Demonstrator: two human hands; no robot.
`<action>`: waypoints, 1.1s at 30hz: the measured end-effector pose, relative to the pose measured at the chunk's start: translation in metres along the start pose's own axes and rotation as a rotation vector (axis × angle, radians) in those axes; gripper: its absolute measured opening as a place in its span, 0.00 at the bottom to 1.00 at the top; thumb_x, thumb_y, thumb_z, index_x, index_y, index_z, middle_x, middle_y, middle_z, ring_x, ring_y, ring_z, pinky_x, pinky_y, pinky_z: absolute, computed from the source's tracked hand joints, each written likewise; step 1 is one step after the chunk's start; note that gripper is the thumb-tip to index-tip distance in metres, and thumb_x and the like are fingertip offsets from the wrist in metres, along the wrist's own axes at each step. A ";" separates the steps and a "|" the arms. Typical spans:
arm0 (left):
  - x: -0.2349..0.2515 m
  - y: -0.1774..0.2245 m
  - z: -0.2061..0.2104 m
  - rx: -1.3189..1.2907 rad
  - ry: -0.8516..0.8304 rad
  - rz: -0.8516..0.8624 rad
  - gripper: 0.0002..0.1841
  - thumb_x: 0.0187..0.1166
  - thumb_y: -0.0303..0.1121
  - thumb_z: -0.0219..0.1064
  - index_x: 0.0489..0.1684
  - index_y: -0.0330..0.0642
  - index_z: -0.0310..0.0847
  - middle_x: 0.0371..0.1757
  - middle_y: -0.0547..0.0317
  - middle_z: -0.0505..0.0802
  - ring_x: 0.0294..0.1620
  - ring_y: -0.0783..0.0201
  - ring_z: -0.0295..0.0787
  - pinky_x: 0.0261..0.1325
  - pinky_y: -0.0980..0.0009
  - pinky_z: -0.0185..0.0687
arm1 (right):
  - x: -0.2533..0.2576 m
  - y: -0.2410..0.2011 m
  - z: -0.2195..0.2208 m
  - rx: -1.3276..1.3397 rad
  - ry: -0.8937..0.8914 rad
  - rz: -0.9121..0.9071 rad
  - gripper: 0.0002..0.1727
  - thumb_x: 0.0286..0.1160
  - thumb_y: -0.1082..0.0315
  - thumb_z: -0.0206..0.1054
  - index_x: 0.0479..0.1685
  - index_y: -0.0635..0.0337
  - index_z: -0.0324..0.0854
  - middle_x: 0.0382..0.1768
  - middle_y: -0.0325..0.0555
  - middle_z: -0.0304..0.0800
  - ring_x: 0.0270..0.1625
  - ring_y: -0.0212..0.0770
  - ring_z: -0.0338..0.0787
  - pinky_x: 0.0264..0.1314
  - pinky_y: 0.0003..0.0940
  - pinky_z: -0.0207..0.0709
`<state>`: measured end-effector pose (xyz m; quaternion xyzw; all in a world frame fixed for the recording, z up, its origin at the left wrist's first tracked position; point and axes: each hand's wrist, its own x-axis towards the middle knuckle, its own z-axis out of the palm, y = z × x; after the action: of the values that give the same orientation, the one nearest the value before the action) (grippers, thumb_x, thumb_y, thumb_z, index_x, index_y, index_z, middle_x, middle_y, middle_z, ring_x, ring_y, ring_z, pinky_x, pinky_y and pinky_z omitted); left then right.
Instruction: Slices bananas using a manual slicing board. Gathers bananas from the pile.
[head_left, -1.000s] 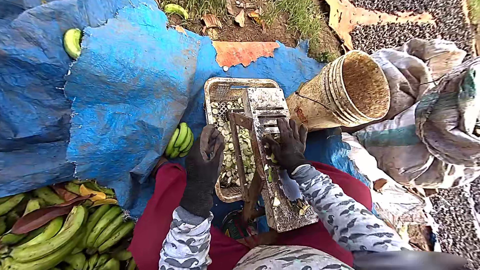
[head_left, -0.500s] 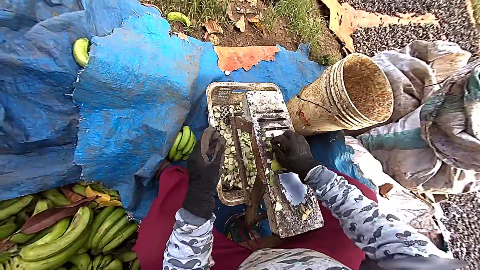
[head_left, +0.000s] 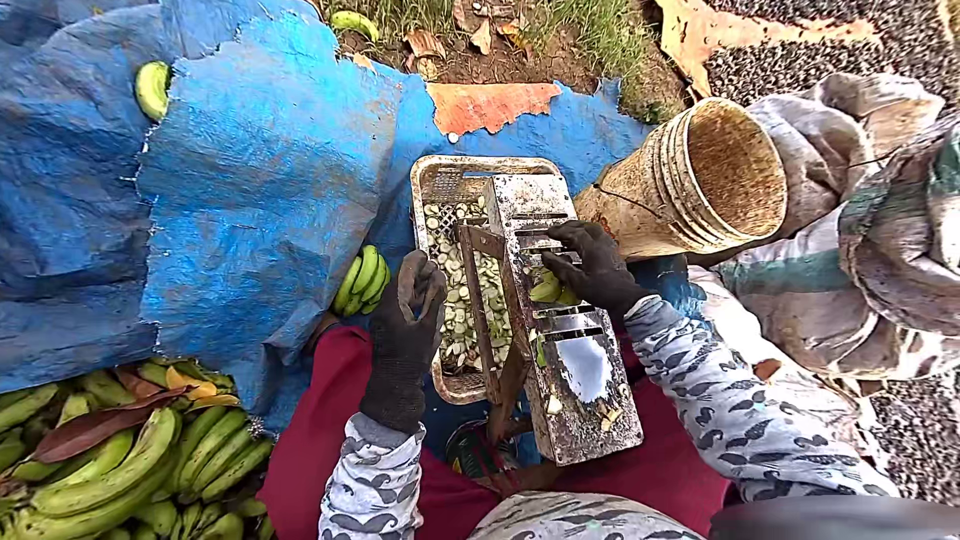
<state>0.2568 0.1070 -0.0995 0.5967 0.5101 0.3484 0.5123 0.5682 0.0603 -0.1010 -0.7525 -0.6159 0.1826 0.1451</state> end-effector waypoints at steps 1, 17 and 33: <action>0.000 0.001 0.000 0.029 -0.009 -0.006 0.26 0.83 0.36 0.68 0.81 0.45 0.73 0.70 0.52 0.88 0.64 0.66 0.88 0.67 0.65 0.84 | 0.002 0.007 0.003 -0.005 -0.041 -0.106 0.26 0.77 0.49 0.69 0.68 0.55 0.86 0.67 0.59 0.84 0.69 0.58 0.84 0.72 0.61 0.76; 0.002 0.000 0.007 0.015 -0.048 -0.038 0.26 0.83 0.34 0.68 0.81 0.43 0.72 0.70 0.52 0.88 0.63 0.68 0.89 0.66 0.68 0.85 | 0.045 -0.033 0.021 -0.481 0.006 0.507 0.18 0.75 0.68 0.65 0.62 0.66 0.83 0.63 0.70 0.82 0.66 0.70 0.84 0.60 0.67 0.77; 0.002 0.002 0.003 -0.051 -0.029 -0.002 0.26 0.84 0.35 0.67 0.81 0.42 0.71 0.70 0.53 0.88 0.65 0.68 0.88 0.69 0.68 0.85 | 0.011 -0.006 -0.006 -0.001 0.027 0.424 0.35 0.79 0.33 0.60 0.66 0.56 0.82 0.61 0.60 0.86 0.61 0.60 0.88 0.61 0.67 0.80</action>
<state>0.2610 0.1086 -0.0986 0.5878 0.4941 0.3522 0.5350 0.5674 0.0722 -0.0943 -0.8677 -0.4418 0.1988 0.1110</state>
